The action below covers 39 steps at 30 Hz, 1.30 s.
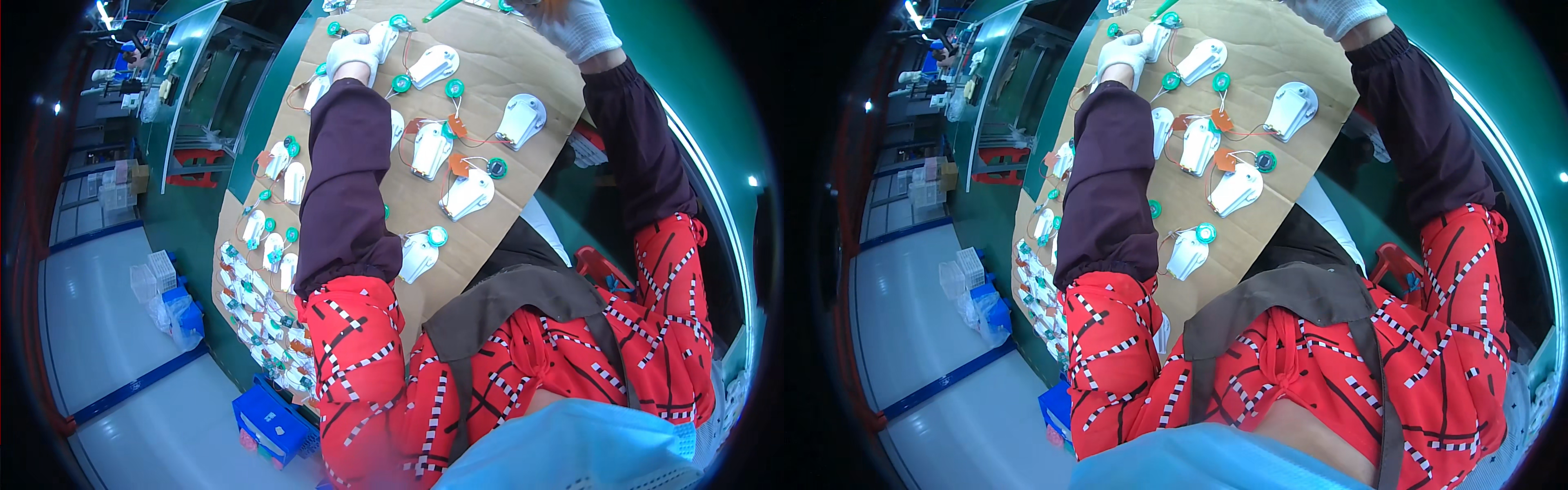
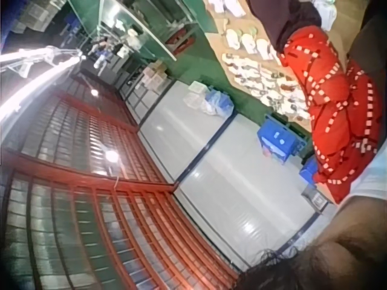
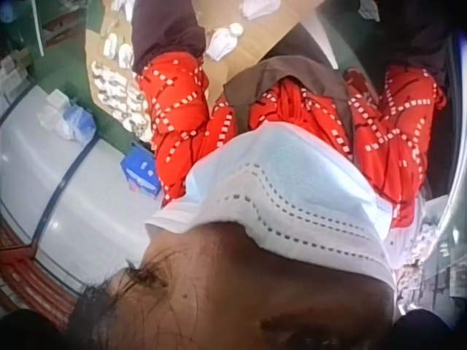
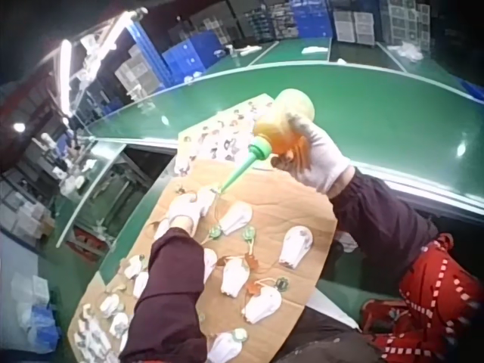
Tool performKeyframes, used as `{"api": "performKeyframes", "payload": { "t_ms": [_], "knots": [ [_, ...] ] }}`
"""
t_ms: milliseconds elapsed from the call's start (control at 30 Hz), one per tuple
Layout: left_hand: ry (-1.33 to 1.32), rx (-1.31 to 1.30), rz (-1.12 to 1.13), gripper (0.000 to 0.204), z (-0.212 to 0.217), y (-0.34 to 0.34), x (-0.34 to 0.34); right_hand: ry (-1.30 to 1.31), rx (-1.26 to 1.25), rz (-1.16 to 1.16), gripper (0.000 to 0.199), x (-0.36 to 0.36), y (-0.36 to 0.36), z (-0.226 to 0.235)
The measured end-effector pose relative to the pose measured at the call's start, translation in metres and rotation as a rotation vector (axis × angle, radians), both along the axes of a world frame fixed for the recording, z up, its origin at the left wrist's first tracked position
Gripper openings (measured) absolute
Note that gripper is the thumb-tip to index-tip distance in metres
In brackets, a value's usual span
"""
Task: Filling small plastic components arranged on a cardboard sheet with a liquid using a squeeze bottle.
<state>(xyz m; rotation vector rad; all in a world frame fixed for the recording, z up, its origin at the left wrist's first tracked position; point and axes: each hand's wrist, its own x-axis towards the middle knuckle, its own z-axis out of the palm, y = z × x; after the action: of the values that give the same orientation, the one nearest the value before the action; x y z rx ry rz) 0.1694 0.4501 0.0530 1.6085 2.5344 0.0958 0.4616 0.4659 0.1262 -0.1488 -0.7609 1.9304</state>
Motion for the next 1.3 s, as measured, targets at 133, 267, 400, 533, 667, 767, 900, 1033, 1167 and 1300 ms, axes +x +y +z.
{"api": "performKeyframes", "payload": {
  "t_ms": [133, 267, 400, 533, 667, 767, 900, 1033, 1167, 1300],
  "knots": [
    [-0.717, 0.264, 0.213, 0.04, -0.024, 0.001, -0.016, 0.033, -0.033, 0.041, 0.035, -0.014, -0.003, 0.001],
    [-0.527, 0.285, 0.188, 0.034, -0.018, -0.001, -0.015, 0.032, -0.078, 0.154, 0.036, -0.017, 0.003, -0.006],
    [-0.298, 0.2, 0.196, 0.024, -0.008, 0.008, -0.007, -0.013, -0.016, 0.164, 0.034, -0.02, 0.005, -0.006],
    [-0.441, 0.299, 0.132, 0.021, -0.04, 0.019, -0.048, -0.214, 0.222, -0.157, 0.032, -0.054, 0.004, -0.002],
    [-0.97, 0.421, 0.222, 0.016, -0.014, -0.002, -0.023, -0.574, 0.449, -0.251, 0.037, -0.067, 0.016, -0.006],
    [-1.046, 0.455, 0.204, 0.015, -0.005, -0.014, -0.022, -0.468, 0.639, -0.286, 0.041, -0.099, 0.009, -0.004],
    [-1.121, 0.454, 0.206, 0.015, 0.005, -0.034, -0.016, -0.61, 0.512, -0.189, 0.047, -0.118, -0.003, -0.006],
    [-1.137, 0.47, 0.211, 0.016, 0.004, -0.038, -0.017, -0.431, 0.523, -0.154, 0.048, -0.139, 0.007, -0.024],
    [-1.126, 0.481, 0.2, 0.016, -0.007, -0.034, -0.028, -0.685, 0.594, -0.197, 0.049, -0.146, 0.012, -0.03],
    [-1.137, 0.493, 0.209, 0.015, -0.013, -0.029, -0.03, -0.934, 0.672, -0.356, 0.053, -0.144, 0.007, -0.025]
  ]
}}
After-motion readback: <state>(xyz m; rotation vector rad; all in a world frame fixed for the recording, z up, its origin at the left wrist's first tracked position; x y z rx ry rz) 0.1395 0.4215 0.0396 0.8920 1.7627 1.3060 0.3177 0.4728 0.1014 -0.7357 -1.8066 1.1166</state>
